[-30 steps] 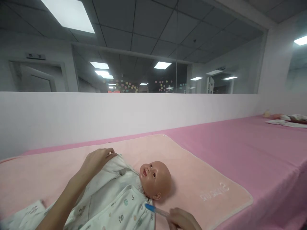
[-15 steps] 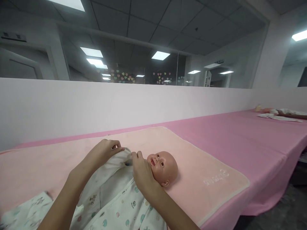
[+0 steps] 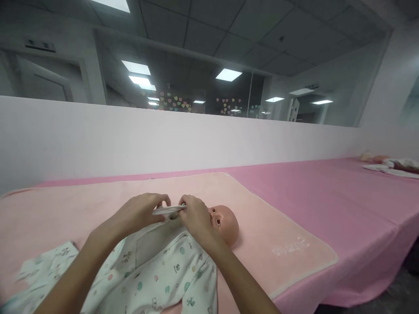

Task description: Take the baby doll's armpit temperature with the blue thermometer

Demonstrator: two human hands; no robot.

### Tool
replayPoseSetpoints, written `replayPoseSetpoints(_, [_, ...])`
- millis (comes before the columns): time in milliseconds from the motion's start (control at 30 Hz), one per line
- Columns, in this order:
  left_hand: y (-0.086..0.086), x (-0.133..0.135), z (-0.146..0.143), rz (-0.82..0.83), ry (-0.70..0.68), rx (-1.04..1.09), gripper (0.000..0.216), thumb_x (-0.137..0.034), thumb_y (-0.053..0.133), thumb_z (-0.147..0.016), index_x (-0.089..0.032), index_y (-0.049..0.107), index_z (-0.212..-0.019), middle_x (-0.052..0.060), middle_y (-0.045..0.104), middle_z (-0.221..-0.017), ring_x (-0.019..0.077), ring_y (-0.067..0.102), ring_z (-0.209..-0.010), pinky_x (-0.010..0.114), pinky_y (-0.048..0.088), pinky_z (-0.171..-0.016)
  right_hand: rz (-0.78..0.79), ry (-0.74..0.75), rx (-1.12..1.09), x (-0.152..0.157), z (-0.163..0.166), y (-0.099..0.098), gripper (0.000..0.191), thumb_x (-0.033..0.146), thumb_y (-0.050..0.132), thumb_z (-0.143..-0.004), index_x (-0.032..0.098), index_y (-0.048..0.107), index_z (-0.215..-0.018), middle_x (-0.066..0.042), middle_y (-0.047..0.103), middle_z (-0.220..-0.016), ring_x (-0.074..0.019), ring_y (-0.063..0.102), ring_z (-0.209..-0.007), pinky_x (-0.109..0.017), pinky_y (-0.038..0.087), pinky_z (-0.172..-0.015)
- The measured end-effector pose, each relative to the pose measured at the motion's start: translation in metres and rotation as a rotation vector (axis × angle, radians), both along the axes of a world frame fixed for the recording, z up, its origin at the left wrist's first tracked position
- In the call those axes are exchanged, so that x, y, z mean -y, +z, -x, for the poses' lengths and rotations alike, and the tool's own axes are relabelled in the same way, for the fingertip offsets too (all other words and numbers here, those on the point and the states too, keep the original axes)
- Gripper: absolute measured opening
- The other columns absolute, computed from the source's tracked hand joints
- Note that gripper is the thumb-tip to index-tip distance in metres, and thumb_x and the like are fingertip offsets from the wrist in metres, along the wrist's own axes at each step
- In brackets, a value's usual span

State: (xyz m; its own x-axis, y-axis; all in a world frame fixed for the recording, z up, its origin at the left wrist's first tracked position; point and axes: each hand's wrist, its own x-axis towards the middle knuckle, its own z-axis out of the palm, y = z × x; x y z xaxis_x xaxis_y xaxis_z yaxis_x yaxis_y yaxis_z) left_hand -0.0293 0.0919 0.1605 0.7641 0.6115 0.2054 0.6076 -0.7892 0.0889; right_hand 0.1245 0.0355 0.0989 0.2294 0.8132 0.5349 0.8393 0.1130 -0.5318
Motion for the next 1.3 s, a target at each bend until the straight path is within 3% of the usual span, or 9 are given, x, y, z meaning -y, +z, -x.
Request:
replayPoseSetpoints(233, [-0.017, 0.036, 0.056, 0.195, 0.219, -0.209, 0.022, -0.011, 0.048, -0.062, -0.024, 0.059, -0.076, -0.001, 0.062, -0.082, 0.0156, 0.057, -0.070, 0.024, 0.034, -0.054, 0.175, 0.128, 0.149, 0.045, -0.019, -0.011, 0.026, 0.000, 0.042, -0.065, 0.019, 0.058, -0.069, 0.001, 0.060, -0.069, -0.0118, 0.050, -0.070, -0.022, 0.028, -0.058])
replayPoseSetpoints(333, [-0.012, 0.057, 0.051, 0.367, 0.184, -0.319, 0.020, -0.016, 0.055, -0.057, -0.024, 0.061, -0.074, -0.002, 0.064, -0.076, 0.0177, 0.058, -0.072, 0.023, 0.033, -0.050, 0.276, 0.188, 0.240, 0.055, -0.021, -0.021, 0.027, 0.000, 0.044, -0.067, 0.019, 0.063, -0.070, -0.002, 0.063, -0.071, -0.0137, 0.052, -0.069, -0.025, 0.030, -0.060])
replayPoseSetpoints(433, [-0.005, 0.048, 0.026, 0.519, 0.111, -0.301, 0.027, -0.033, 0.059, -0.062, -0.024, 0.062, -0.087, 0.001, 0.066, -0.079, 0.0172, 0.060, -0.065, 0.023, 0.037, -0.048, 0.257, 0.282, 0.214, 0.064, -0.025, -0.019, 0.024, 0.006, 0.046, -0.072, 0.020, 0.065, -0.069, -0.002, 0.065, -0.070, -0.0137, 0.053, -0.065, -0.025, 0.033, -0.060])
replayPoseSetpoints(533, [-0.019, 0.010, -0.007, 0.384, 0.110, -0.053, 0.036, -0.045, 0.043, -0.075, -0.020, 0.060, -0.097, 0.006, 0.064, -0.098, 0.0180, 0.061, -0.073, 0.026, 0.045, -0.057, 0.081, 0.256, 0.033, 0.066, -0.040, -0.013, 0.022, 0.015, 0.045, -0.077, 0.021, 0.065, -0.071, -0.001, 0.066, -0.073, -0.0129, 0.055, -0.064, -0.025, 0.038, -0.061])
replayPoseSetpoints(667, [-0.074, -0.043, -0.033, -0.021, 0.400, 0.124, 0.042, -0.035, 0.031, -0.082, -0.015, 0.052, -0.113, 0.013, 0.041, -0.134, 0.0264, 0.041, -0.120, 0.040, 0.036, -0.094, -0.223, -0.046, -0.200, 0.046, -0.084, -0.019, 0.025, 0.025, 0.040, -0.080, 0.019, 0.064, -0.085, -0.004, 0.066, -0.081, -0.0160, 0.058, -0.069, -0.028, 0.043, -0.065])
replayPoseSetpoints(733, [-0.099, -0.057, -0.034, 0.057, 0.452, 0.078, 0.041, -0.039, 0.028, -0.084, -0.018, 0.058, -0.102, 0.013, 0.052, -0.124, 0.0280, 0.042, -0.118, 0.048, 0.030, -0.097, -0.354, -0.179, -0.317, 0.030, -0.108, -0.031, 0.030, 0.023, 0.035, -0.078, 0.018, 0.061, -0.094, -0.005, 0.065, -0.088, -0.0153, 0.058, -0.066, -0.030, 0.045, -0.066])
replayPoseSetpoints(800, [-0.113, -0.064, -0.028, 0.130, 0.475, 0.062, 0.048, -0.047, 0.024, -0.084, -0.018, 0.062, -0.087, 0.013, 0.063, -0.103, 0.0290, 0.052, -0.106, 0.055, 0.025, -0.097, -0.405, -0.171, -0.486, 0.014, -0.129, -0.047, 0.033, 0.021, 0.035, -0.074, 0.019, 0.057, -0.099, -0.005, 0.062, -0.094, -0.0133, 0.058, -0.060, -0.031, 0.048, -0.063])
replayPoseSetpoints(1000, [-0.112, -0.061, -0.011, 0.284, 0.522, 0.106, 0.059, -0.063, 0.020, -0.078, -0.018, 0.058, -0.079, 0.013, 0.066, -0.091, 0.0292, 0.060, -0.086, 0.041, 0.042, -0.077, -0.482, 0.086, -1.076, -0.009, -0.151, -0.083, 0.024, 0.017, 0.050, -0.060, 0.021, 0.051, -0.083, -0.001, 0.060, -0.096, -0.0159, 0.064, -0.080, -0.034, 0.050, -0.081])
replayPoseSetpoints(1300, [-0.109, -0.053, -0.009, 0.251, 0.529, 0.099, 0.055, -0.061, 0.022, -0.077, -0.020, 0.057, -0.090, 0.011, 0.063, -0.099, 0.0292, 0.058, -0.091, 0.040, 0.042, -0.077, -0.301, 0.189, -1.351, -0.010, -0.152, -0.087, 0.022, 0.013, 0.057, -0.058, 0.023, 0.044, -0.074, 0.001, 0.068, -0.084, -0.0171, 0.066, -0.081, -0.027, 0.053, -0.068])
